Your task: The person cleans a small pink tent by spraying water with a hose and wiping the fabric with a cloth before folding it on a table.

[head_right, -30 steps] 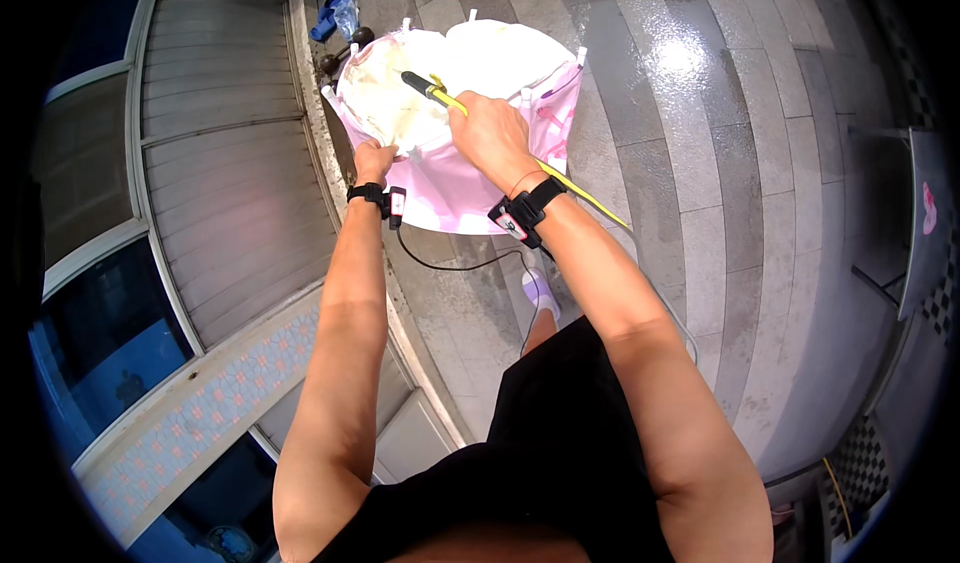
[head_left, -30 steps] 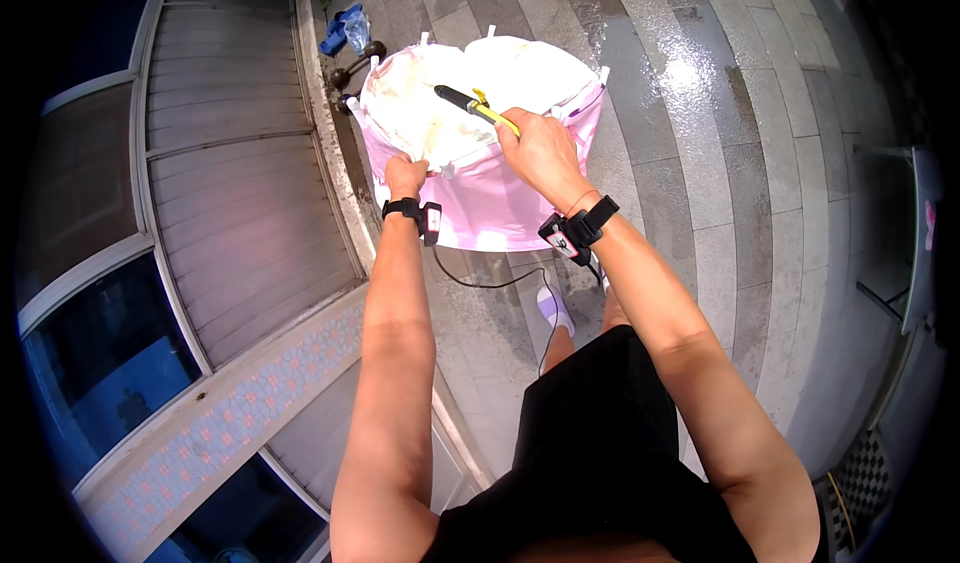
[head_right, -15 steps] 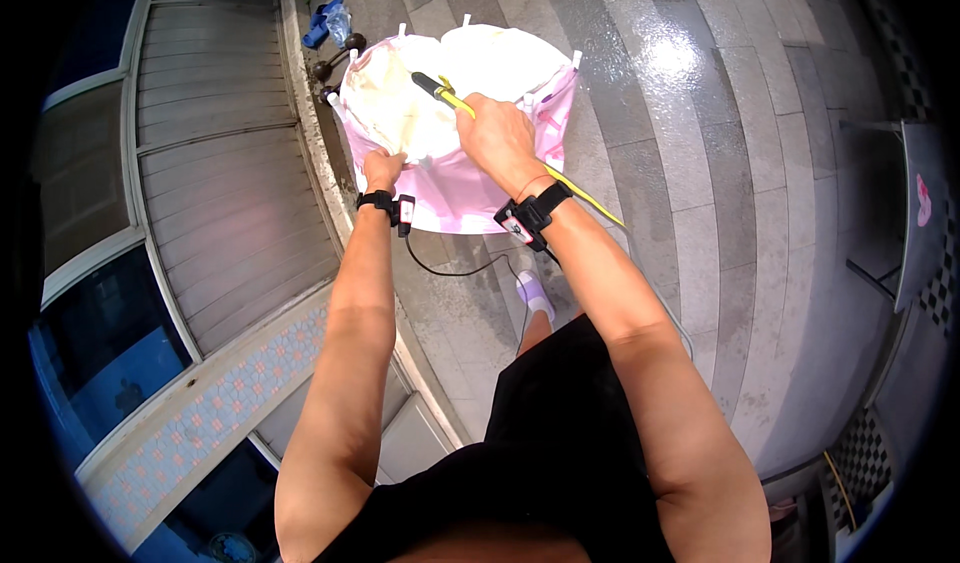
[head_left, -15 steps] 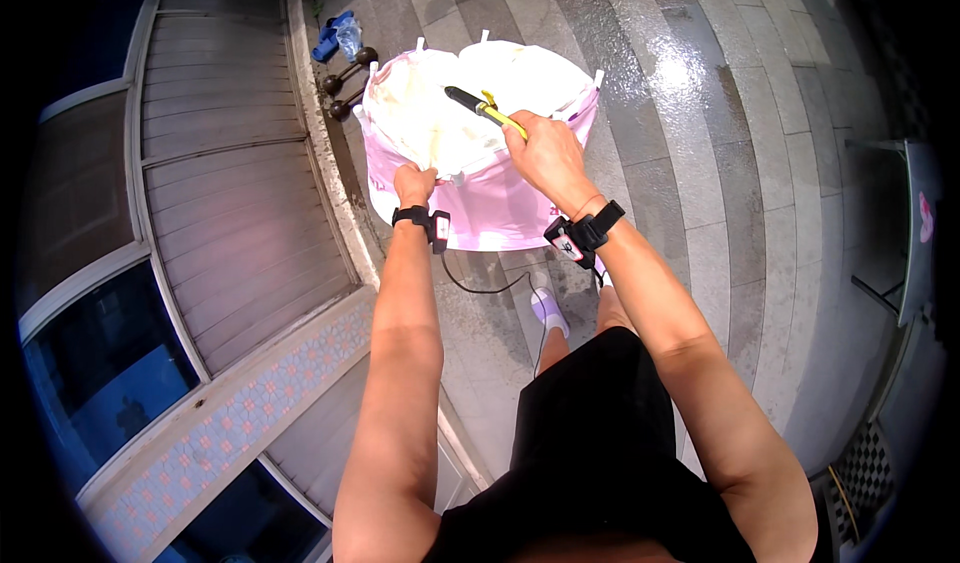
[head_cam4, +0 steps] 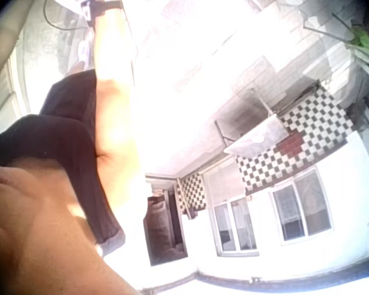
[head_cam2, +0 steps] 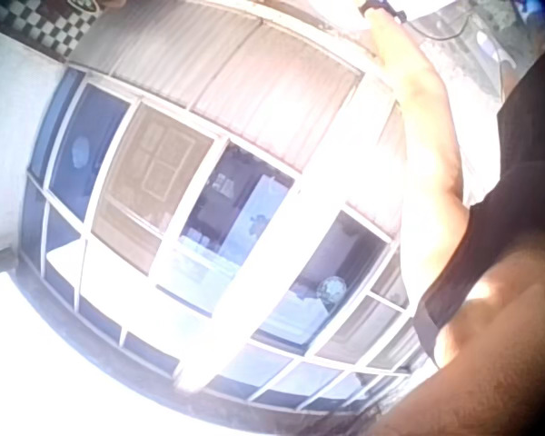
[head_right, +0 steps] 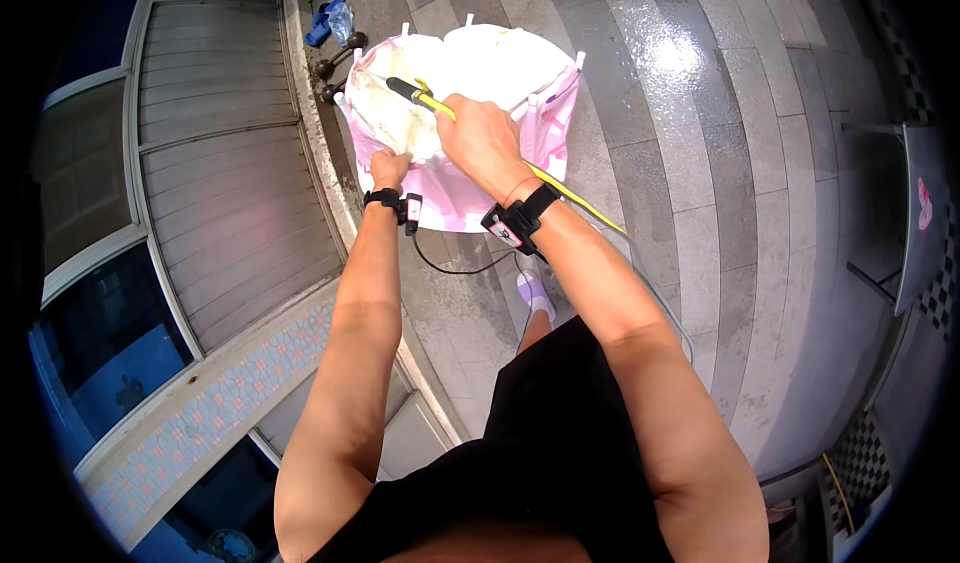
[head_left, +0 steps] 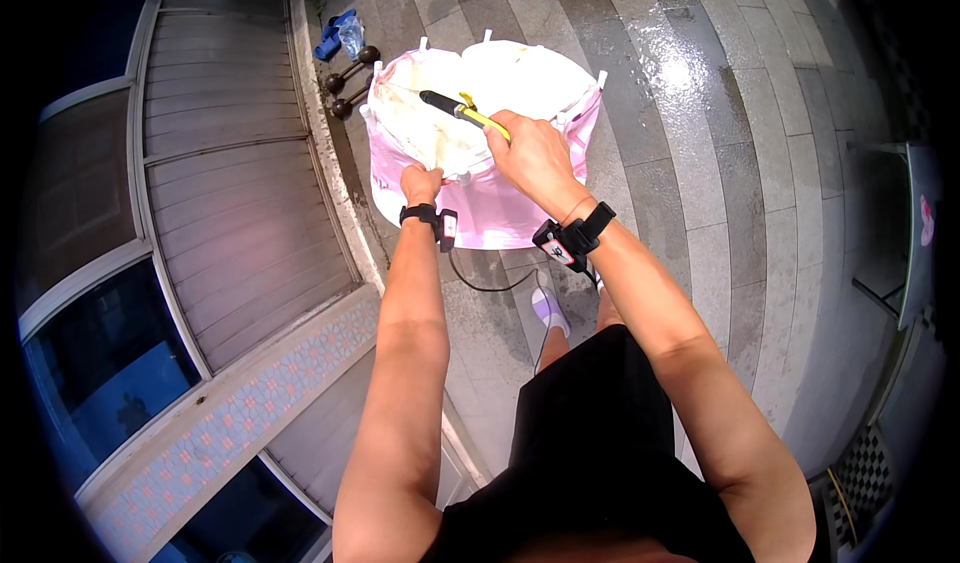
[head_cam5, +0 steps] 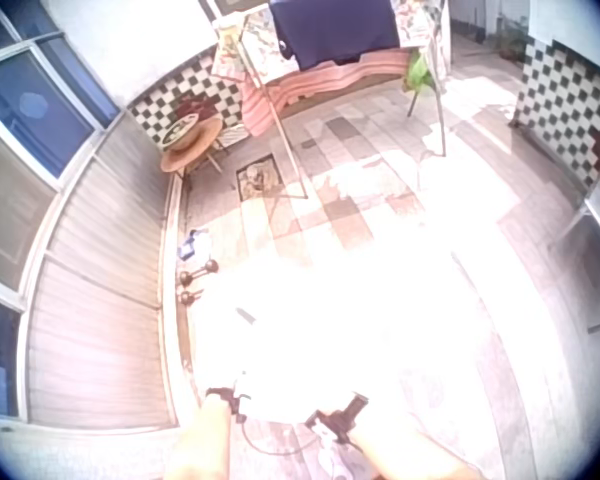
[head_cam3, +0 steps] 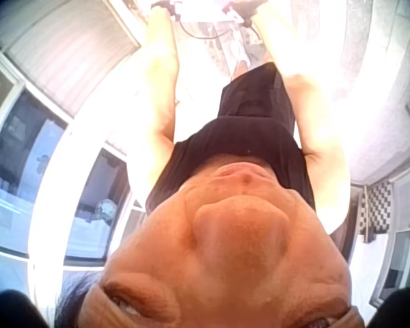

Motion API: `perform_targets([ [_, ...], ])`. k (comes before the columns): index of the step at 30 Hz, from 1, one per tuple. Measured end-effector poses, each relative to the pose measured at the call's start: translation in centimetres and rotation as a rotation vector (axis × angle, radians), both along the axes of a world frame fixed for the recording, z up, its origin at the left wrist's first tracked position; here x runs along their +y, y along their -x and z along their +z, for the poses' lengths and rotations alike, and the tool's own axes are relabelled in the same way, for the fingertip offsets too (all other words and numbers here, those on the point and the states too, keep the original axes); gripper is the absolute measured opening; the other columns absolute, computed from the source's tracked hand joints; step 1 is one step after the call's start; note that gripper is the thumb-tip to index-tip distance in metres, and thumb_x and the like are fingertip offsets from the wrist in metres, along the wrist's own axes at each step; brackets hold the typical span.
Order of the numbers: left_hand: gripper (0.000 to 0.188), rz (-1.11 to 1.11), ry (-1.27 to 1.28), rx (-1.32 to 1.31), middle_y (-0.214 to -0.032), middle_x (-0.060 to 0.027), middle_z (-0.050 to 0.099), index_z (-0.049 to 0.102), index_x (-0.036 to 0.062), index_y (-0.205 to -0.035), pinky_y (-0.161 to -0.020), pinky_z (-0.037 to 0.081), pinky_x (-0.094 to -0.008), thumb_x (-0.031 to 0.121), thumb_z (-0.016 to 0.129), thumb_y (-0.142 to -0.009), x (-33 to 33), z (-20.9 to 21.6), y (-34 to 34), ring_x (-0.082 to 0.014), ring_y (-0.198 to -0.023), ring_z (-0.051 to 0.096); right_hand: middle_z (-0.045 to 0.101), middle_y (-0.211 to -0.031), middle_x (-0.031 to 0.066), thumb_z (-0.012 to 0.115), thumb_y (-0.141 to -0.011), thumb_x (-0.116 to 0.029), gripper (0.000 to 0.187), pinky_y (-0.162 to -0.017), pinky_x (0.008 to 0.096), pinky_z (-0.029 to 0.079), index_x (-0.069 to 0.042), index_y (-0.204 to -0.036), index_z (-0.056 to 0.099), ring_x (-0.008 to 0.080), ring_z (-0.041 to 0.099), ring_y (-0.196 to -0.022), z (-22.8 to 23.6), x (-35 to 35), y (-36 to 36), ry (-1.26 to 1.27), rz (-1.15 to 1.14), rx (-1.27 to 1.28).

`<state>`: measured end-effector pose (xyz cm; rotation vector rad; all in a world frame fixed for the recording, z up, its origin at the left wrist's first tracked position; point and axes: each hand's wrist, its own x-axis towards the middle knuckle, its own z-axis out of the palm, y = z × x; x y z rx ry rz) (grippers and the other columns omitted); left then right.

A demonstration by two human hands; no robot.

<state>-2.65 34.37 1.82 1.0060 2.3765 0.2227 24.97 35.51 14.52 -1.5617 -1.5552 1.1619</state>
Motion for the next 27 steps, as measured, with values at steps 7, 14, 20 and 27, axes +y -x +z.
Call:
perform_targets([
  [7, 0.019, -0.015, 0.024, 0.010, -0.065, -0.0120, 0.065, 0.061, -0.0039, -0.068, -0.054, 0.051, -0.0314, 0.009, 0.074, -0.073, -1.1, 0.1, 0.0, -0.0190, -0.057, 0.068, 0.066, -0.072, 0.0221, 0.058, -0.089, -0.024, 0.025, -0.064, 0.0483, 0.051, -0.005, -0.100, 0.070, 0.0408, 0.065, -0.068, -1.0, -1.0, 0.4, 0.003, 0.014, -0.034],
  [14, 0.018, 0.025, 0.035, -0.006, -0.065, -0.0119, 0.065, 0.061, -0.0040, -0.067, -0.053, 0.050, -0.0315, 0.008, 0.072, -0.073, -1.0, -0.6, 0.5, -0.0187, -0.057, 0.068, 0.064, -0.068, 0.0214, 0.058, -0.090, -0.025, 0.024, -0.062, 0.0491, 0.049, -0.006, -0.100, 0.070, 0.0406, 0.064, -0.066, 0.3, -2.7, -0.3, 0.020, 0.064, -0.004],
  [20, 0.018, 0.011, 0.029, -0.006, -0.064, -0.0108, 0.064, 0.061, -0.0038, -0.069, -0.052, 0.050, -0.0310, 0.008, 0.073, -0.074, -1.0, -0.9, -0.4, -0.0188, -0.058, 0.069, 0.064, -0.069, 0.0219, 0.057, -0.090, -0.024, 0.025, -0.063, 0.0492, 0.049, -0.004, -0.099, 0.069, 0.0415, 0.063, -0.067, 0.3, -2.4, -0.2, -0.009, 0.051, 0.007],
  [27, 0.014, -0.006, 0.031, 0.006, -0.067, -0.0104, 0.065, 0.062, -0.0034, -0.071, -0.053, 0.050, -0.0312, 0.007, 0.072, -0.076, -1.4, -1.5, -0.2, -0.0187, -0.059, 0.069, 0.064, -0.070, 0.0223, 0.056, -0.090, -0.024, 0.025, -0.064, 0.0494, 0.049, -0.002, -0.096, 0.069, 0.0421, 0.063, -0.068, -0.1, -2.4, 0.3, -0.004, 0.065, 0.035],
])
